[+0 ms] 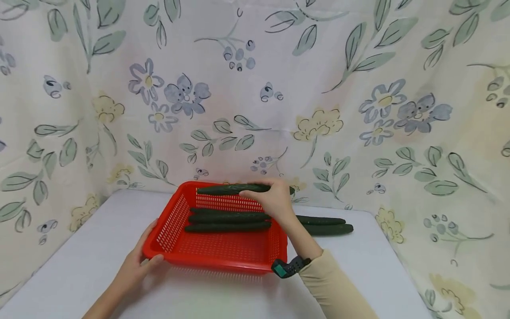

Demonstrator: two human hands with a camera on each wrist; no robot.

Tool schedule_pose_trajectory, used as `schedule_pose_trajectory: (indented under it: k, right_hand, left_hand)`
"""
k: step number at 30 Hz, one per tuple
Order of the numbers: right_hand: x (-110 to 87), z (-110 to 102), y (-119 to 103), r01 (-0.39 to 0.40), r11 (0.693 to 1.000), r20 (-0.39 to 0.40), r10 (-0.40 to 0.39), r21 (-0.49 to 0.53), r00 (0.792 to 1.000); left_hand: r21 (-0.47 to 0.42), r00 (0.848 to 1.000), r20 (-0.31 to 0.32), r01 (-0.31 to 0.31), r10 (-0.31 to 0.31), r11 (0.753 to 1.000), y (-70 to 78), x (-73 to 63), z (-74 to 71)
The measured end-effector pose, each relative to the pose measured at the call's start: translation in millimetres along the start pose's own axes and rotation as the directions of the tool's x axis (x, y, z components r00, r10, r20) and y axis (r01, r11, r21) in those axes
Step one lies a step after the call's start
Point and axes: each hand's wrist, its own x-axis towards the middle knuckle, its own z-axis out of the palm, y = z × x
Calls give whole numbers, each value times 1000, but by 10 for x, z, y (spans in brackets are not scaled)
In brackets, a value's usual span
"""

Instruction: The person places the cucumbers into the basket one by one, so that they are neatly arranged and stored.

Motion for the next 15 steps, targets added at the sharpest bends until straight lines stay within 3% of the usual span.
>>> schedule_pose_trajectory:
  k: [6, 10, 15]
  right_hand:
    - [112, 262, -65, 25, 999, 21, -26, 37, 999]
    - [186, 439, -1, 46, 999, 24, -47, 29, 999]
    - [237, 597, 110, 6, 999, 12, -7, 44, 1000]
  left_hand:
    - [-29, 1000, 4, -10, 11, 1000, 47, -7, 1]
    - [-16, 1000, 7, 18, -18, 1000, 58, -2, -12]
    - [-7, 999, 12, 52, -52, 999, 49, 3, -12]
